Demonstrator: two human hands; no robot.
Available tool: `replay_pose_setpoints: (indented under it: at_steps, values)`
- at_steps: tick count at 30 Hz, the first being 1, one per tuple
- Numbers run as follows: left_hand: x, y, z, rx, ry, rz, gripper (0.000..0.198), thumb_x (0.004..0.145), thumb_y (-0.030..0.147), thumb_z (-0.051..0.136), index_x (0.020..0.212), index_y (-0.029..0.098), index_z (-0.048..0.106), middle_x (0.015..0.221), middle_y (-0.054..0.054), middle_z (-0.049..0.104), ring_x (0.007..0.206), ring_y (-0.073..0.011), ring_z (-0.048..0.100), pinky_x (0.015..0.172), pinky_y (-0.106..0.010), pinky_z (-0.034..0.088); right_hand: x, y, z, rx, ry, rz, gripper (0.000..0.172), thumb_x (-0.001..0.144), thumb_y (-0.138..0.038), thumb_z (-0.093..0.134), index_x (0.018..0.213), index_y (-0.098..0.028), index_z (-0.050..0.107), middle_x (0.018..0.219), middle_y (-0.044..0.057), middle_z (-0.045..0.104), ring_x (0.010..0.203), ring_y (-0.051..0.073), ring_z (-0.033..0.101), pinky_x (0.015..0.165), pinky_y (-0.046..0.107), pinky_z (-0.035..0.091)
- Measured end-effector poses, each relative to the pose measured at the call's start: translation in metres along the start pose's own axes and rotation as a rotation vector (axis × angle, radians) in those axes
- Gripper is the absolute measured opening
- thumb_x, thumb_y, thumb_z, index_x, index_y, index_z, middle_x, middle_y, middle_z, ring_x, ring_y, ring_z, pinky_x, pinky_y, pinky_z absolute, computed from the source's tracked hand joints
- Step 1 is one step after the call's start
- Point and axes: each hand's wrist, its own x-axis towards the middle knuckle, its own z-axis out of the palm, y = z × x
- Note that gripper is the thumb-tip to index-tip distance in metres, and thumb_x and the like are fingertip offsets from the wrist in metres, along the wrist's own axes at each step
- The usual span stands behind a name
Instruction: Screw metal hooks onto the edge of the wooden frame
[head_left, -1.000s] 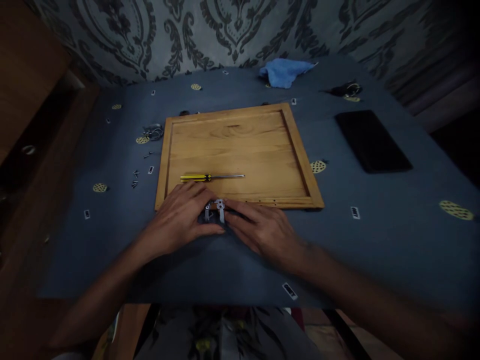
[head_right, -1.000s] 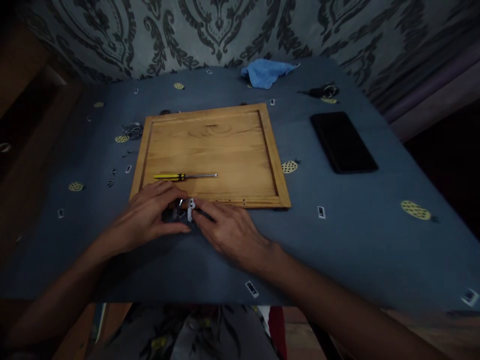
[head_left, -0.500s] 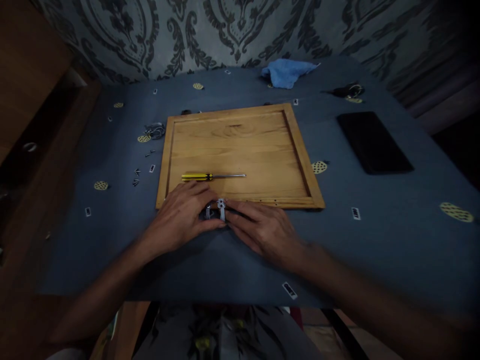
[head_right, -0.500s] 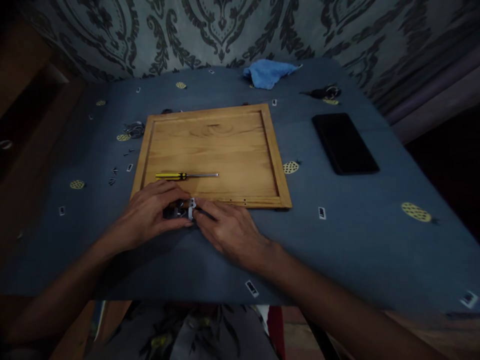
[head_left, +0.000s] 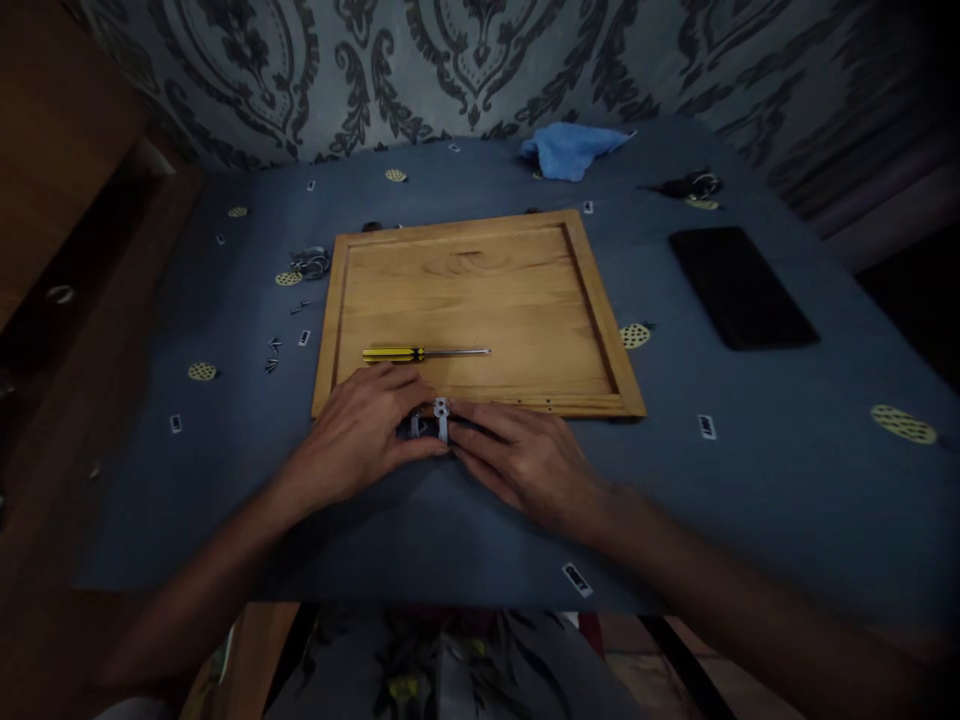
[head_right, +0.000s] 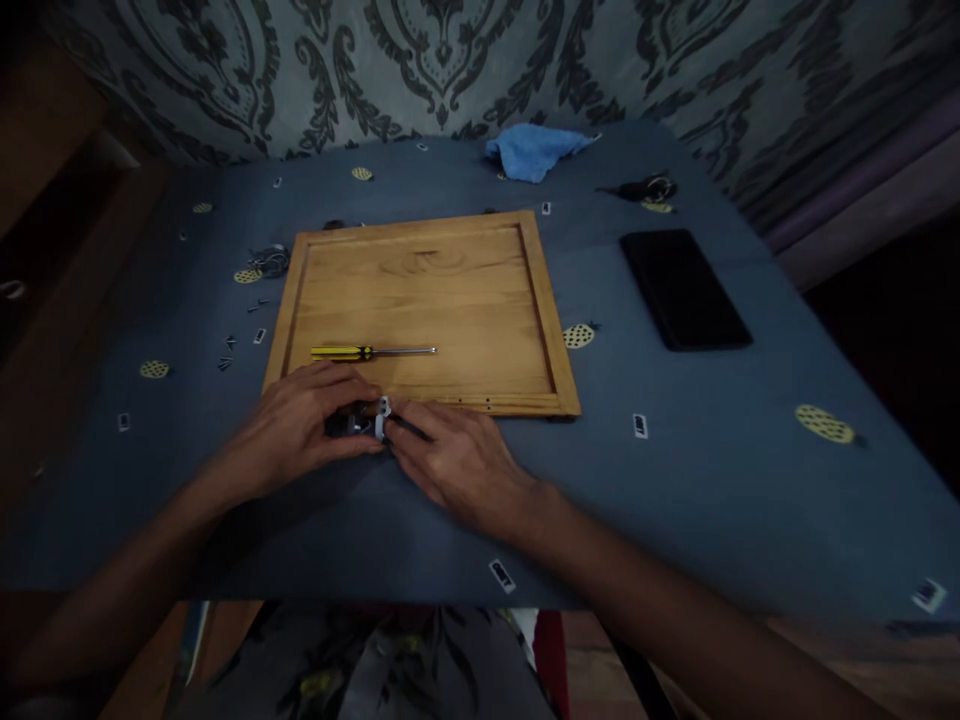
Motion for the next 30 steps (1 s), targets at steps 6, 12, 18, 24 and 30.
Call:
replay_pose_setpoints:
  at_steps: [6,12,18,24,30]
  values:
    - [-0.0005,-0.0011,0.0012,-0.003,0.013,0.004,0.032,0.095,0.051,0.069,0.107,0.021,0.073,0.106,-0.007,0.072,0.1,-0.0257,0.067,0.088,-0.039,0.052,-0.0003,0.0002,-0.0005,-0.005,-0.035,0.01,0.023,0.101,-0.017,0.058,0.114,-0.014,0.076,0.116,0.014,0.078,0.093,0.024,0.078,0.073,0.036,0.065]
    - [-0.001,-0.0024,0.002,-0.003,0.027,0.038,0.034,0.096,0.052,0.068,0.106,0.021,0.072,0.105,-0.007,0.073,0.098,-0.0265,0.067,0.085,-0.039,0.052,-0.0022,0.0012,0.0,-0.022,-0.024,-0.022,0.023,0.102,-0.016,0.055,0.112,-0.013,0.075,0.116,0.013,0.078,0.096,0.024,0.077,0.075,0.036,0.064]
    - [-0.0005,-0.002,0.0022,0.004,0.042,0.053,0.032,0.094,0.051,0.071,0.106,0.021,0.072,0.105,-0.007,0.073,0.1,-0.0263,0.068,0.086,-0.039,0.052,-0.001,-0.0013,0.0005,-0.086,-0.065,0.001,0.021,0.101,-0.017,0.057,0.111,-0.016,0.075,0.115,0.01,0.077,0.088,0.022,0.074,0.066,0.032,0.059]
    - [-0.0003,-0.0018,0.0022,-0.015,0.046,0.055,0.031,0.094,0.05,0.071,0.107,0.021,0.072,0.105,-0.006,0.073,0.101,-0.0255,0.068,0.086,-0.038,0.052,-0.0009,-0.0022,0.0011,-0.11,-0.082,-0.006,0.018,0.101,-0.016,0.057,0.107,-0.017,0.074,0.116,0.009,0.077,0.088,0.02,0.073,0.067,0.031,0.057]
    - [-0.0006,-0.0014,0.002,-0.018,0.054,0.065,0.033,0.09,0.048,0.076,0.107,0.02,0.072,0.104,-0.006,0.072,0.099,-0.0263,0.068,0.086,-0.038,0.053,0.0,-0.0015,-0.0012,-0.165,-0.05,-0.031,0.02,0.103,-0.019,0.055,0.099,-0.019,0.074,0.113,0.008,0.078,0.086,0.02,0.074,0.067,0.031,0.056]
